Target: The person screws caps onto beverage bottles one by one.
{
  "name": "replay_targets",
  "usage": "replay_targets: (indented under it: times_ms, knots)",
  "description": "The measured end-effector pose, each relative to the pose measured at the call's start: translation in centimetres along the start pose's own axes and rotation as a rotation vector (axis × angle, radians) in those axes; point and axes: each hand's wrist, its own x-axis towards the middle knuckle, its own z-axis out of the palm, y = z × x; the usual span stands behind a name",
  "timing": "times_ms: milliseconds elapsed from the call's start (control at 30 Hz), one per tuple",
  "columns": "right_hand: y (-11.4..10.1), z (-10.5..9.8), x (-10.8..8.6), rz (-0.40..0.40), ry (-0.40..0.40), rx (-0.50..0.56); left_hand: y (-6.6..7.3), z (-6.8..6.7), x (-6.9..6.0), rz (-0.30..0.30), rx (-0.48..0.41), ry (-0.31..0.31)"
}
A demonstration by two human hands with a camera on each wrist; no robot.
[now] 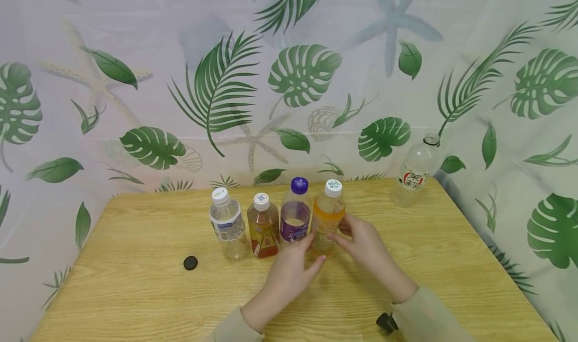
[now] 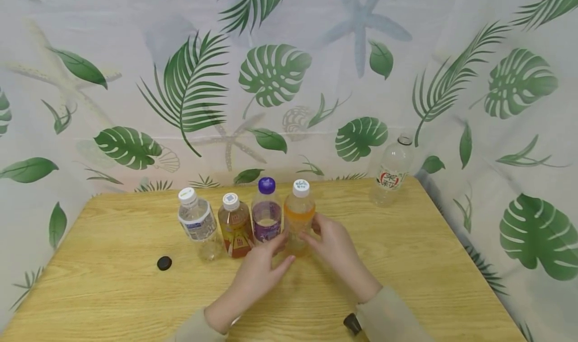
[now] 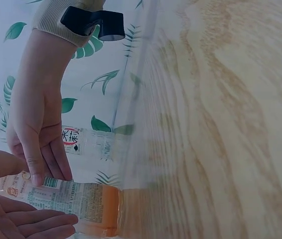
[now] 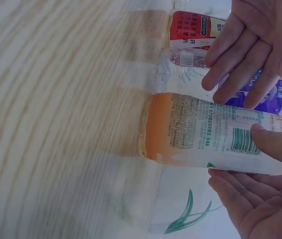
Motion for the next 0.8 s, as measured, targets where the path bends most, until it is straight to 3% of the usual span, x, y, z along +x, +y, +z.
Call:
replay_targets:
  times_ms: [800]
  knots:
    - [0.02, 0.32, 0.16, 0.008, 0.006, -0.008, -0.20, -0.46, 0.42, 0.002, -0.008, -0.016]
